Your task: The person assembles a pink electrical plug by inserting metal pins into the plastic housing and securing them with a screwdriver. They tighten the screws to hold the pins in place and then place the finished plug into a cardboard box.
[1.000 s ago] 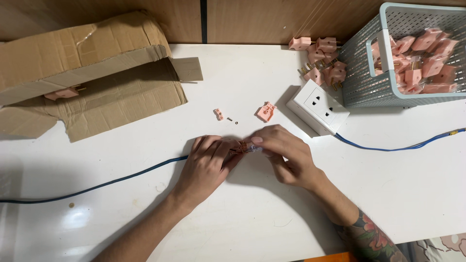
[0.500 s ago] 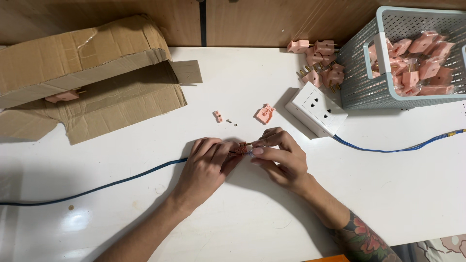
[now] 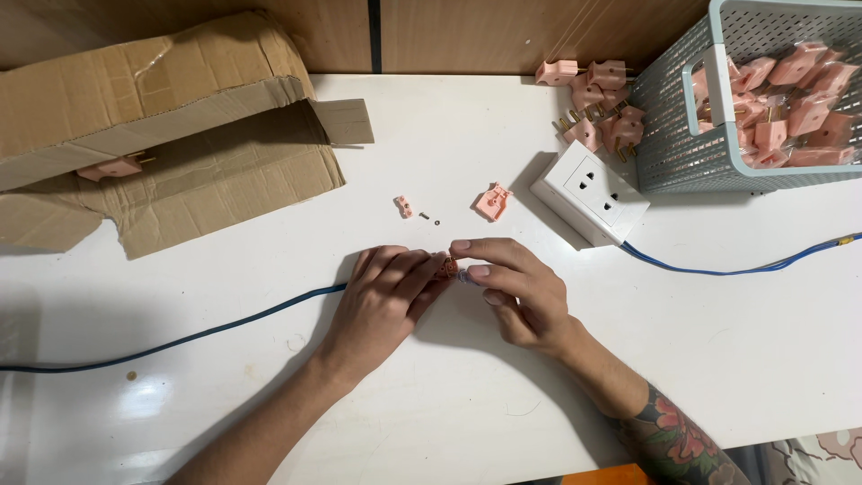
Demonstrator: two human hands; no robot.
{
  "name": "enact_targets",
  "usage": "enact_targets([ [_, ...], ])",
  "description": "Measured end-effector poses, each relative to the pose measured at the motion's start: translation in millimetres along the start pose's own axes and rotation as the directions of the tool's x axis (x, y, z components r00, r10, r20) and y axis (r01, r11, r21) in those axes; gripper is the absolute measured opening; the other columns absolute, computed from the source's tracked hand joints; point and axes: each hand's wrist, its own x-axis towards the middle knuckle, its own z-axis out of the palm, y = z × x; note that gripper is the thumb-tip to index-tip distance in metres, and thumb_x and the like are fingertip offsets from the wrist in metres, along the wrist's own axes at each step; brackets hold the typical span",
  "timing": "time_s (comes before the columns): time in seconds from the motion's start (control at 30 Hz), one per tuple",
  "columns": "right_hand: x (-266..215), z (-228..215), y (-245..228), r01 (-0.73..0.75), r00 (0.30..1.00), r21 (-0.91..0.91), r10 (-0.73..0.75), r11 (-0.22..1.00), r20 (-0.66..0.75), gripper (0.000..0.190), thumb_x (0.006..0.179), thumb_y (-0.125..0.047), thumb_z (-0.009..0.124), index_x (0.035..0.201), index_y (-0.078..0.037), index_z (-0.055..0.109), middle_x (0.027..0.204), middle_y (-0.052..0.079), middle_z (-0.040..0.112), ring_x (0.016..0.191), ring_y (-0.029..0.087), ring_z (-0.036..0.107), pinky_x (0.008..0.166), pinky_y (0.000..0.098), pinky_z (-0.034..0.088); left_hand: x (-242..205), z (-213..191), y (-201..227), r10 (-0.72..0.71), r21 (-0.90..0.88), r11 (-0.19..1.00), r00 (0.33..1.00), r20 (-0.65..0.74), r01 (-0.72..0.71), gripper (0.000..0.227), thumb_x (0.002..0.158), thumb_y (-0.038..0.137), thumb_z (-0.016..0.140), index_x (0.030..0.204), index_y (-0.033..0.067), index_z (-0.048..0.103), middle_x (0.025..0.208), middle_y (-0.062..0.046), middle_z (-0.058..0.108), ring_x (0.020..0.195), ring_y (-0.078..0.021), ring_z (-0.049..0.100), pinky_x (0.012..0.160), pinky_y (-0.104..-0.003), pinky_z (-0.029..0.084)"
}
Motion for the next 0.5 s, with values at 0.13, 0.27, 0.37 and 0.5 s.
enact_targets([
  [0.13,-13.7,3.2,8.4,0.003,0.999,0.015,-0.002,1.0,-0.038,0.032,0.109,0.002,0.064,0.14,-0.001,0.072,0.111,0.026,0.081,0.1,0.04,0.085,0.09,0.0575,0.068,-0.5,-0.2,2.3,-0.007,-0.005,1.0,1.0,0.009,0.007,0.026,0.105,0.022,0.086,0.127,0.0094,0.083,0.108,-0.004,0.075,0.109,-0.0235,0.071,0.099,-0.042,0.057],
  [0.27,-12.6,-1.8,14.0,0.01,1.0,0.01,-0.01,1.0,0.005,0.037,0.098,-0.004,0.082,0.135,-0.004,0.077,0.112,0.026,0.078,0.098,0.042,0.081,0.087,0.0607,0.068,2.7,-2.6,1.9,-0.015,-0.018,1.0,1.0,0.021,0.016,0.029,0.107,0.025,0.082,0.132,0.0124,0.081,0.109,-0.003,0.073,0.111,-0.0233,0.071,0.099,-0.043,0.055],
  [0.37,-2.9,3.1,2.5,-0.018,0.999,0.037,0.019,0.999,-0.029,0.031,0.106,-0.004,0.07,0.136,0.0,0.076,0.114,0.029,0.077,0.1,0.045,0.081,0.087,0.0613,0.068,-0.2,-2.5,3.4,-0.01,0.006,1.0,1.0,0.013,0.01,0.03,0.105,0.025,0.085,0.131,0.0112,0.083,0.106,-0.004,0.073,0.109,-0.0231,0.071,0.099,-0.042,0.056],
  [0.5,-6.4,-2.5,9.6,0.005,0.999,0.015,-0.004,1.0,-0.052,0.032,0.101,0.005,0.075,0.133,0.002,0.078,0.107,0.026,0.078,0.096,0.04,0.081,0.086,0.0587,0.069,5.3,-3.7,4.2,0.001,0.017,1.0,1.0,0.002,-0.001,0.029,0.104,0.024,0.086,0.13,0.0109,0.084,0.107,-0.004,0.074,0.108,-0.0219,0.071,0.098,-0.041,0.055],
])
